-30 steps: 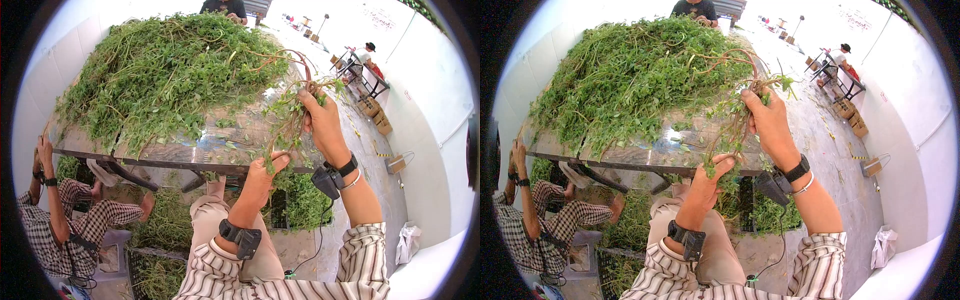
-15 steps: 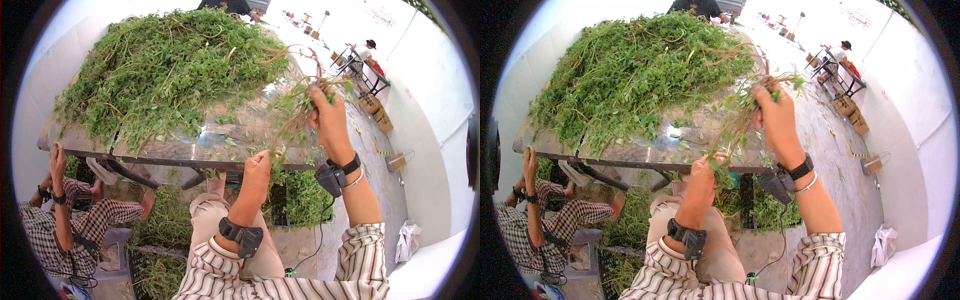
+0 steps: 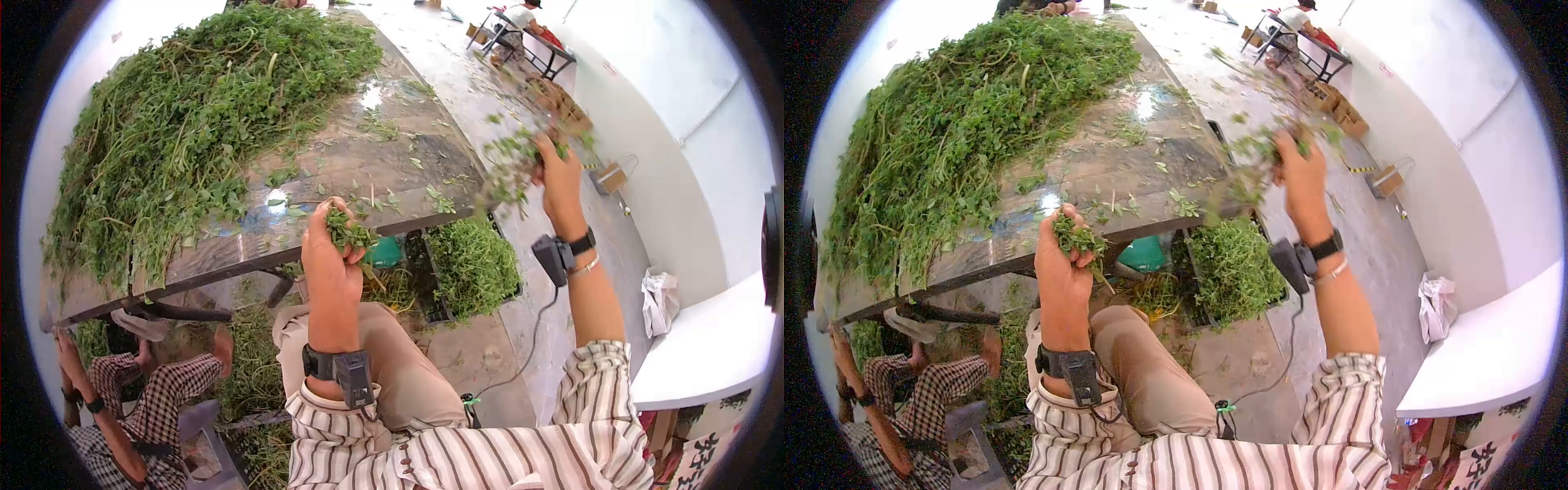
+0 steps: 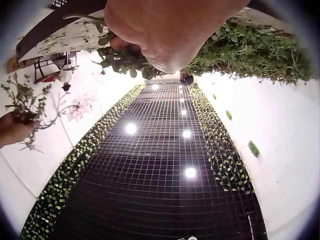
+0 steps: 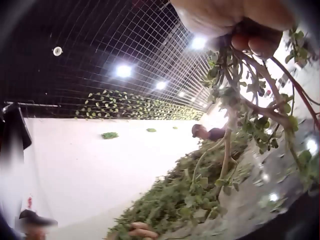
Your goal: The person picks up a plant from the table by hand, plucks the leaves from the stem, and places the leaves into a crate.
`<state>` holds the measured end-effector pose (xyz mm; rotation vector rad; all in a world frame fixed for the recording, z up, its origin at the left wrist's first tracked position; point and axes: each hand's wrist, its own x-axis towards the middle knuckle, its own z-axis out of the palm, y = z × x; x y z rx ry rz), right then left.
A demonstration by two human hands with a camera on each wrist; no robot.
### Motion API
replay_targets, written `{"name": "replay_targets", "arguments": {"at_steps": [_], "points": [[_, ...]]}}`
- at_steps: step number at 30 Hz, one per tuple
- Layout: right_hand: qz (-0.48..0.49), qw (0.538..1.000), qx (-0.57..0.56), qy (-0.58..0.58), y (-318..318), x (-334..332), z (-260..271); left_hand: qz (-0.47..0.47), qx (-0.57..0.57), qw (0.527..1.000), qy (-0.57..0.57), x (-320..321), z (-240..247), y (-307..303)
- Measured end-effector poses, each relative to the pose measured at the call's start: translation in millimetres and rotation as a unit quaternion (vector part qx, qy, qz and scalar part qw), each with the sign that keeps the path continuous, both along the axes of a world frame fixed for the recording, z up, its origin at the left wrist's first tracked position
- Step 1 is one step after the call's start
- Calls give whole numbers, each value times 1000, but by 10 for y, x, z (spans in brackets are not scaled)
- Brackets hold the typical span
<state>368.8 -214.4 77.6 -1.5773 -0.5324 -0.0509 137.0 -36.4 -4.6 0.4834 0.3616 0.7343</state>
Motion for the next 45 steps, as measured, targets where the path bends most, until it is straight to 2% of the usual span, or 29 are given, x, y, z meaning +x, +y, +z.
{"name": "replay_targets", "arguments": {"at_steps": [3, 5, 7, 8, 9, 10, 12, 16, 19, 23, 26, 29, 35, 37, 39, 40, 42, 45], "points": [[-95, 992, -71, -36, -448, 312, -272, 15, -29, 999, -3, -1, 25, 28], [-126, 958, -246, -82, -831, 617, -513, 10, -48, 999, -2, -21, 36, 30], [-62, 936, -341, -67, -1119, 765, -785, 24, -63, 998, -10, -32, 58, 15], [-22, 890, -435, -133, -1225, 784, -847, 21, -81, 996, -19, -34, 62, 19], [-47, 849, -506, -147, -1245, 661, -840, 15, -71, 997, -27, -35, 28, 36], [-52, 837, -508, -196, -1370, 826, -1076, 25, -69, 997, -27, -42, 37, 39], [-47, 910, -401, -93, -1254, 604, -1053, 24, -70, 997, -16, -51, 62, 35], [-18, 948, -312, -56, -782, 137, -785, 23, -66, 997, -17, -37, 38, 34], [5, 948, -267, -174, -419, -55, -738, 30, -62, 997, -19, -35, 24, 46], [57, 938, -253, -228, -12, -122, -932, 32, -57, 998, -14, -51, 31, 50], [80, 951, -223, -197, 190, -190, -1048, 36, -66, 997, -18, -59, 22, 55], [57, 945, -232, -225, 246, -140, -1193, 47, -86, 995, 0, -71, 12, 94], [-4, 934, -234, -268, 313, -145, -1216, 59, -70, 995, -45, -64, -14, 72], [-14, 930, -229, -288, 352, -172, -1228, 87, -114, 990, -12, -61, 50, 63], [-14, 941, -252, -225, 321, -145, -1230, 97, -86, 991, -40, -140, 5, 84], [-20, 941, -249, -227, 315, -123, -1237, 101, -60, 991, -63, -186, -5, 94], [-25, 925, -247, -288, 330, -91, -1267, 138, -77, 987, -36, -325, 38, 131], [-22, 930, -240, -279, 327, -119, -1223, 185, -61, 981, -20, -751, 83, 163]]}}
